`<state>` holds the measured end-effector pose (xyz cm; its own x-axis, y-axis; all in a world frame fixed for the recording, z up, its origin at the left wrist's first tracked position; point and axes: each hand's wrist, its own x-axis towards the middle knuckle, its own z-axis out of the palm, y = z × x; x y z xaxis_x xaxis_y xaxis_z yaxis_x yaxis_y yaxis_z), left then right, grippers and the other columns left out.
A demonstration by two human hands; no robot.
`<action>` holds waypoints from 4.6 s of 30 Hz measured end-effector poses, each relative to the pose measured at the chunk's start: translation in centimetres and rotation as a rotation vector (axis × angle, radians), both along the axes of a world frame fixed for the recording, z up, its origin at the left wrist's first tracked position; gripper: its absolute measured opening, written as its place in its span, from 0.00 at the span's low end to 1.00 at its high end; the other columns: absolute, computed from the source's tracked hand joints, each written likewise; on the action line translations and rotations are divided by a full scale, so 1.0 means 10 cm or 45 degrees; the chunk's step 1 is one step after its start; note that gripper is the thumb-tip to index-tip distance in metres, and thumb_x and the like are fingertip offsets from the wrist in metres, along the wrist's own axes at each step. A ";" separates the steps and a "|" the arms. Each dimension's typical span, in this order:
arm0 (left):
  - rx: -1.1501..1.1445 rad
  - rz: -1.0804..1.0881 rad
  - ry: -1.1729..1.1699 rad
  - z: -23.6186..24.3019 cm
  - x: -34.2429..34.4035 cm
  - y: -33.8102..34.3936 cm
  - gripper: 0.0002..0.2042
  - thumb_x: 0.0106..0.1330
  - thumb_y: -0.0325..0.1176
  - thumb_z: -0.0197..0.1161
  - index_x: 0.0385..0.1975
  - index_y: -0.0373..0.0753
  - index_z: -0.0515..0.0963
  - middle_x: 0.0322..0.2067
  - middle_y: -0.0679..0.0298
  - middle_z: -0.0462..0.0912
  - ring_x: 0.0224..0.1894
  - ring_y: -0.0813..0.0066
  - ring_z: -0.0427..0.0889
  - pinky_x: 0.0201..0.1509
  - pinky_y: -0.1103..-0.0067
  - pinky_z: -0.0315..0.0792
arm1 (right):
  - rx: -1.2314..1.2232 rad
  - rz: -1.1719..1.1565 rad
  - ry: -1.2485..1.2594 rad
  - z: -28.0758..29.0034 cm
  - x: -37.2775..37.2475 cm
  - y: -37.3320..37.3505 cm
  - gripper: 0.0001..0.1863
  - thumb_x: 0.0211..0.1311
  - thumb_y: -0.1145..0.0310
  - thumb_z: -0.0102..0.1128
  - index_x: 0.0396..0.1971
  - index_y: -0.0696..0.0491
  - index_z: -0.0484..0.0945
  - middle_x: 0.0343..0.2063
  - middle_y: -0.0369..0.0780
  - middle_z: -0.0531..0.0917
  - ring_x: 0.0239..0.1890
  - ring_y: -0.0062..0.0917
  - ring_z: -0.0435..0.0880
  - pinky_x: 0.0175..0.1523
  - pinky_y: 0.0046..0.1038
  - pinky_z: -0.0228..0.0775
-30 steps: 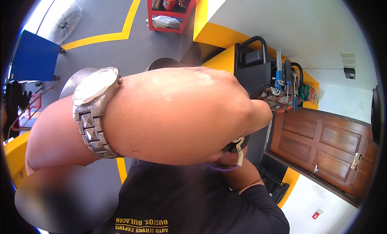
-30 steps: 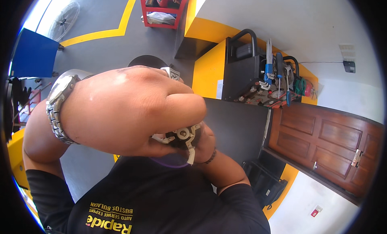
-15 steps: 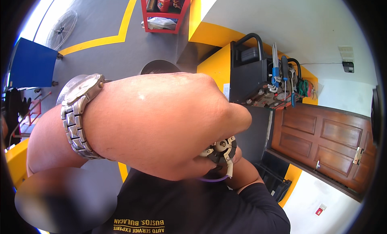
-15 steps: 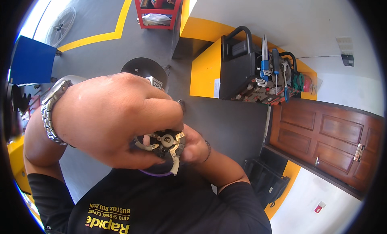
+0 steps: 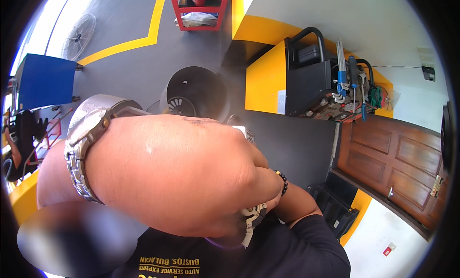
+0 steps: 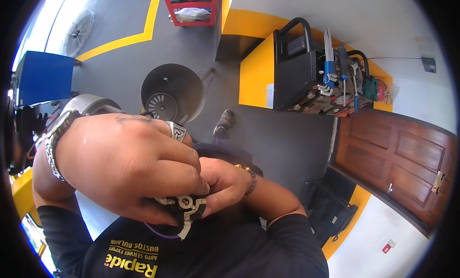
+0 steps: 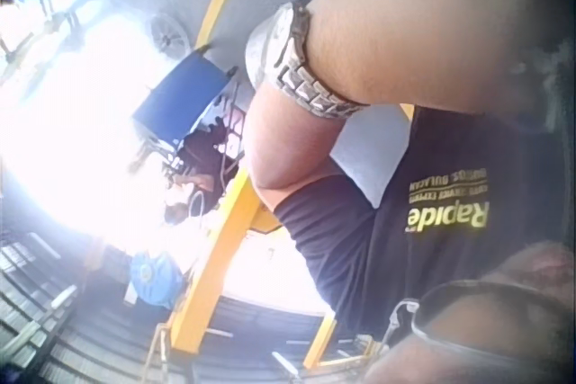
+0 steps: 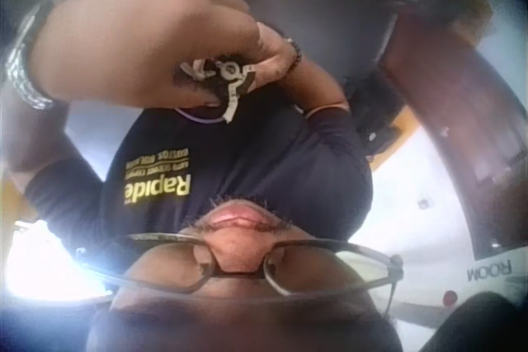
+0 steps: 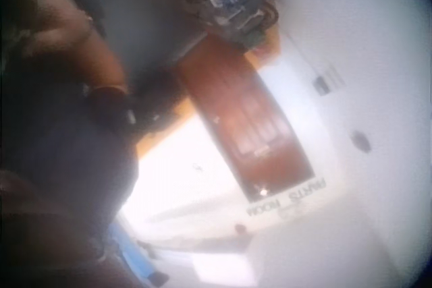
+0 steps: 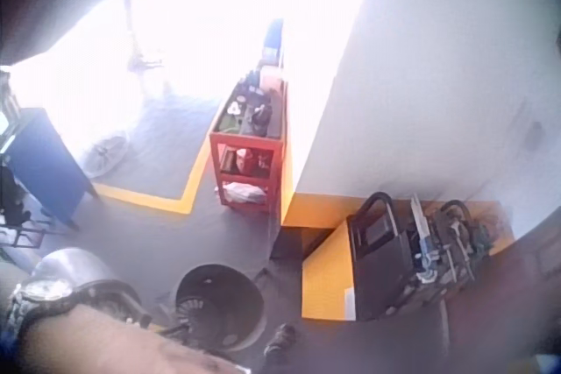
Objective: The person disassembles a cylindrical electrical component, removes a dial and internal parts, and uses a screwdriver to adjust wiring and internal mechanisms. The person handles the component and its parts throughout the process.
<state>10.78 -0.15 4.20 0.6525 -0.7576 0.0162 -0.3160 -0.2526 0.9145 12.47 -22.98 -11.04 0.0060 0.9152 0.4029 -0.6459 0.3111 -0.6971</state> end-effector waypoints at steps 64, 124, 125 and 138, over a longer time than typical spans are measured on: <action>0.044 0.343 -0.189 0.13 0.08 0.41 0.13 0.58 0.30 0.77 0.41 0.36 0.84 0.32 0.58 0.88 0.36 0.60 0.89 0.39 0.73 0.80 | -0.462 -1.181 -0.037 0.98 0.01 0.06 0.31 0.71 0.43 0.49 0.59 0.54 0.72 0.49 0.50 0.83 0.29 0.33 0.84 0.24 0.26 0.76; -0.138 -0.010 -0.138 0.21 0.08 0.47 0.12 0.57 0.24 0.71 0.41 0.38 0.85 0.35 0.58 0.88 0.39 0.55 0.87 0.43 0.69 0.80 | -0.271 -1.054 -0.491 1.15 -0.03 0.12 0.18 0.69 0.56 0.64 0.53 0.49 0.78 0.40 0.45 0.77 0.41 0.34 0.80 0.47 0.35 0.74; -0.007 0.008 -0.151 0.20 0.09 0.47 0.11 0.57 0.24 0.71 0.41 0.38 0.85 0.35 0.58 0.88 0.39 0.55 0.87 0.43 0.69 0.80 | -0.299 -1.056 -0.456 1.16 -0.05 0.12 0.18 0.70 0.56 0.64 0.53 0.50 0.77 0.40 0.45 0.77 0.41 0.33 0.80 0.47 0.35 0.73; 0.020 0.041 -0.115 0.18 0.08 0.47 0.10 0.61 0.25 0.71 0.41 0.37 0.85 0.35 0.55 0.89 0.38 0.55 0.88 0.42 0.69 0.81 | -0.266 -1.129 -0.370 1.09 -0.04 0.23 0.20 0.70 0.53 0.64 0.50 0.52 0.75 0.37 0.44 0.77 0.40 0.31 0.78 0.48 0.35 0.71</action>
